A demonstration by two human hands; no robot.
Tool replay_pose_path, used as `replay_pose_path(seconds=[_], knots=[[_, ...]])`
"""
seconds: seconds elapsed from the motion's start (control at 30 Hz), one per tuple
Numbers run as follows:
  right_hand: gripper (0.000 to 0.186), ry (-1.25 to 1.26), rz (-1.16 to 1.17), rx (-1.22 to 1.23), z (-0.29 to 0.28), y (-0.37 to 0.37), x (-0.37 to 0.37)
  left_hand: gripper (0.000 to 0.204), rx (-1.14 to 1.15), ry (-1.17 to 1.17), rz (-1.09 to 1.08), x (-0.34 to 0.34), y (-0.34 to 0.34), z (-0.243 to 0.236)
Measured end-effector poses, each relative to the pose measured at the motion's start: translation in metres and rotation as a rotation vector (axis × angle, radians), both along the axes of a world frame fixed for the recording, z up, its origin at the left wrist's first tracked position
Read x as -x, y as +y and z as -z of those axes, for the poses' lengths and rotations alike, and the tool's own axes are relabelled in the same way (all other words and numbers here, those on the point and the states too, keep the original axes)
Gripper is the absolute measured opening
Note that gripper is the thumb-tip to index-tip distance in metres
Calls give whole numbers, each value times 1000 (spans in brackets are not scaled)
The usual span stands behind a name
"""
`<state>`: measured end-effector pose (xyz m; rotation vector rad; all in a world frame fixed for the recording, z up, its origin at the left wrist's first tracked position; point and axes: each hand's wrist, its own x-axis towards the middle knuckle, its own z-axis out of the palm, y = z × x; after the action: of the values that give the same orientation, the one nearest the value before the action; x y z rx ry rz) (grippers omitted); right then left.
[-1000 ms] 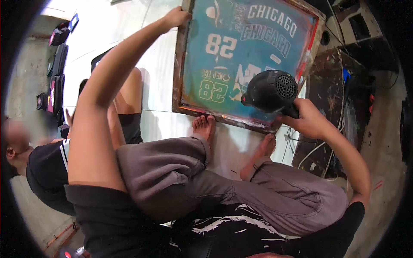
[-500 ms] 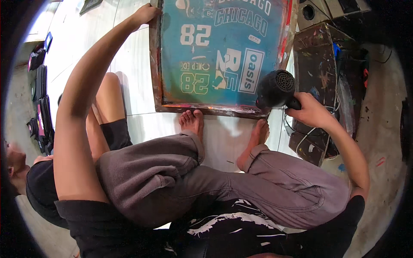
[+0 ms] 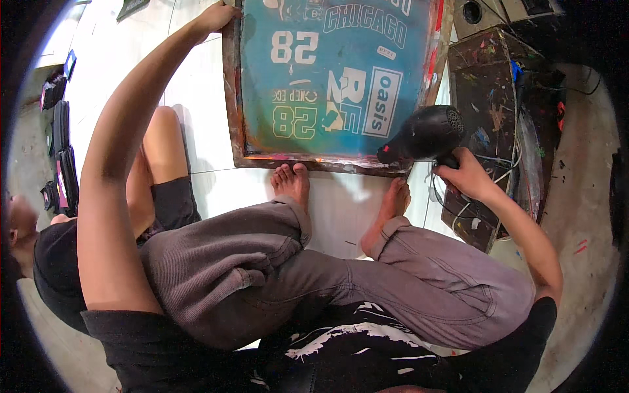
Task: The person plugs in a hair dryer, then dries a screen printing frame using the hair dryer while touching the mesh surface by hand.
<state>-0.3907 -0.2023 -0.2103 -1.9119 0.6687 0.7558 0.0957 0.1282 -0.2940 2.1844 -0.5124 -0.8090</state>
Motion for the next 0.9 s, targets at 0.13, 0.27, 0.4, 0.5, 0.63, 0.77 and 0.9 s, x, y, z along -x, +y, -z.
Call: replay_pose_path(seconds=[0.13, 0.27, 0.4, 0.5, 0.63, 0.77, 0.9], knots=[[25, -68, 9, -51, 18, -4, 7, 24, -38, -75, -44, 2, -1, 2], [23, -83, 2, -97, 20, -1, 3, 29, -50, -68, -27, -3, 3, 1], [24, -89, 19, -144, 17, 7, 1, 30, -9, -124, -85, 5, -1, -1], [27, -57, 6, -168, 15, 14, -2, 29, -27, -69, -49, 3, -1, -3], [31, -63, -5, -217, 20, 21, -5, 29, -93, -38, -32, -1, -4, -2], [30, -151, -80, -210, 17, 38, -15, 25, -11, -50, -40, -5, 3, 6], [38, -29, -85, -215, 13, 41, -22, 23, -49, -22, -26, -4, 3, 2]])
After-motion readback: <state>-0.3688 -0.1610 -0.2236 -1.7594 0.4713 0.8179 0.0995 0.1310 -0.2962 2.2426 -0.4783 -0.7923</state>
